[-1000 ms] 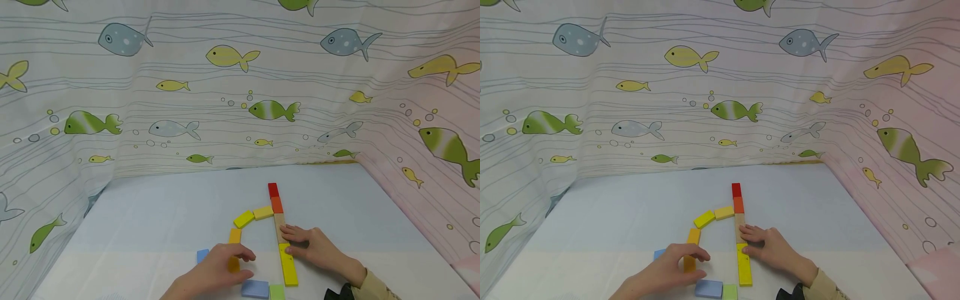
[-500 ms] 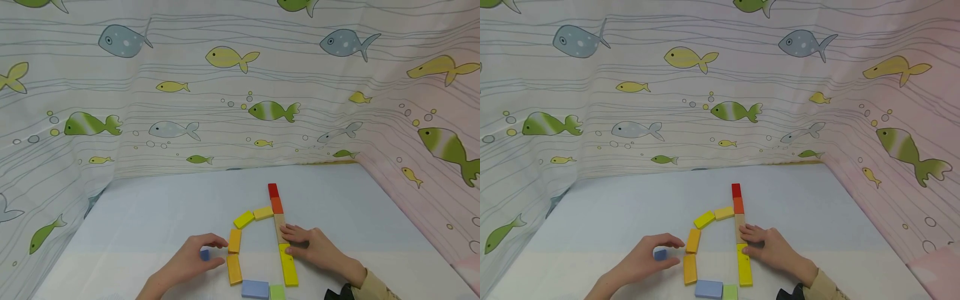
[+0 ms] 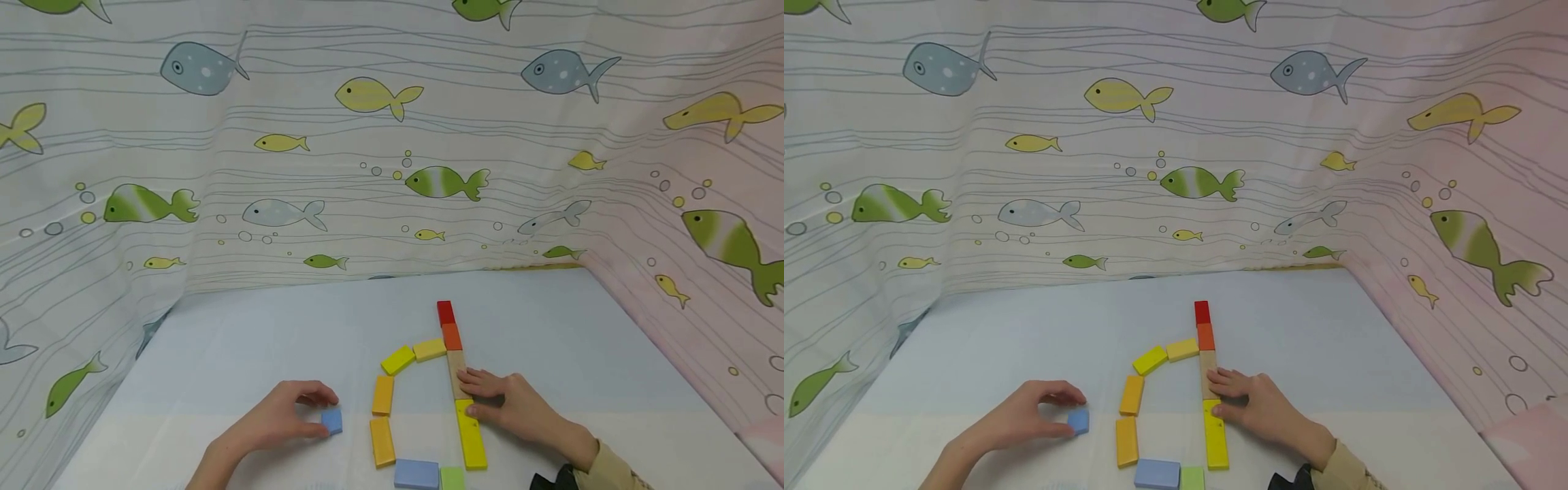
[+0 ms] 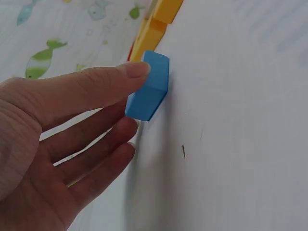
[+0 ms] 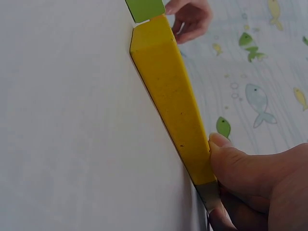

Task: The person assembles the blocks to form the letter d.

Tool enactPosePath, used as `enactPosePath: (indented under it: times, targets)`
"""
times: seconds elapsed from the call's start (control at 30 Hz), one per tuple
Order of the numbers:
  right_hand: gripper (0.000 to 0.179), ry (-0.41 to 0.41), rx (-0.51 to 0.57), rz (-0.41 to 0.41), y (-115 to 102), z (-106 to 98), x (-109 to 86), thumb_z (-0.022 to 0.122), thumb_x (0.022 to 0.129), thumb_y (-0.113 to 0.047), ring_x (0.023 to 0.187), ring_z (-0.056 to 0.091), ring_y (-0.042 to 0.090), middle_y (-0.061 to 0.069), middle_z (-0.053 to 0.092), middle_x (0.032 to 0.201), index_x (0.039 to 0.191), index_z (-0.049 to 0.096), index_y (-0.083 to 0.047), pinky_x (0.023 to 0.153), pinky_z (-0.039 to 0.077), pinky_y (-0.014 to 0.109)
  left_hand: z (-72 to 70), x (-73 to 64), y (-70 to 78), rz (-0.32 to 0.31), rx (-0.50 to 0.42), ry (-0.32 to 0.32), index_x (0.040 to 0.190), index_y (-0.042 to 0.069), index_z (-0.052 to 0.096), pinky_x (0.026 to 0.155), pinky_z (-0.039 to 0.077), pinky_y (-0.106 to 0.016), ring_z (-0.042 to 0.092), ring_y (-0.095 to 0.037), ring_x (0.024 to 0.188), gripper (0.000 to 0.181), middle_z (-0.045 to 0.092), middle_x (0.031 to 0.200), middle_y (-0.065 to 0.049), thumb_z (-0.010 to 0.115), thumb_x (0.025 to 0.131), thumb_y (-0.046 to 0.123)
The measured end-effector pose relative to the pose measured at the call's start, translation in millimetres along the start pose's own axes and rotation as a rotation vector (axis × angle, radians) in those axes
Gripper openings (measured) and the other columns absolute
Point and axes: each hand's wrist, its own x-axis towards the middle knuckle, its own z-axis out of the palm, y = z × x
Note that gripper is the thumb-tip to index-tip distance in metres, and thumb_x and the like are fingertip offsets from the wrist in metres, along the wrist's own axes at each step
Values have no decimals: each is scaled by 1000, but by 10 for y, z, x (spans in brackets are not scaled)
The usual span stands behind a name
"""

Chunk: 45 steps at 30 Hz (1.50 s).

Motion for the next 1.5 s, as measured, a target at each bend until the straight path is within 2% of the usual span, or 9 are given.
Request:
enactPosePath:
  times: [0.27, 0.6, 0.97, 1.27, 1.5]
  targets:
    - [56, 2, -9, 2, 7, 10, -1, 69, 88, -52, 134, 53, 26, -10, 60, 138, 130, 67, -14, 105, 44, 54, -37, -2, -60, 30, -71, -18, 111, 17, 69, 87, 56, -26, 65, -7, 93, 35, 71, 105, 8, 84, 81, 27]
    - [56, 4, -9, 1, -15, 1, 7, 70, 88, -51, 134, 53, 25, -10, 61, 138, 129, 67, -13, 105, 45, 54, -39, -4, -77, -14, -85, -20, 110, 18, 70, 87, 55, -23, 66, -6, 94, 34, 72, 106, 8, 84, 81, 28]
    - [56, 3, 4, -3, -19, -1, -4, 69, 89, -51, 134, 52, 26, -10, 60, 138, 130, 67, -13, 105, 44, 54, -39, -12, -64, -11, -141, -27, 111, 15, 70, 87, 56, -25, 67, -9, 96, 35, 72, 108, 5, 84, 81, 22]
    - [56, 7, -7, -9, -8, 3, 1, 69, 89, -51, 134, 53, 26, -10, 60, 138, 130, 67, -14, 104, 44, 54, -30, -10, -159, -5, -125, -50, 113, 17, 69, 90, 55, -22, 67, -7, 99, 36, 71, 110, 6, 83, 82, 25]
    - [55, 8, 8, -19, -10, -2, 1, 70, 89, -49, 134, 53, 26, -8, 61, 138, 130, 67, -12, 104, 44, 53, -28, -5, -170, -18, -133, -65, 115, 17, 67, 90, 54, -20, 66, -7, 100, 37, 70, 111, 6, 83, 82, 24]
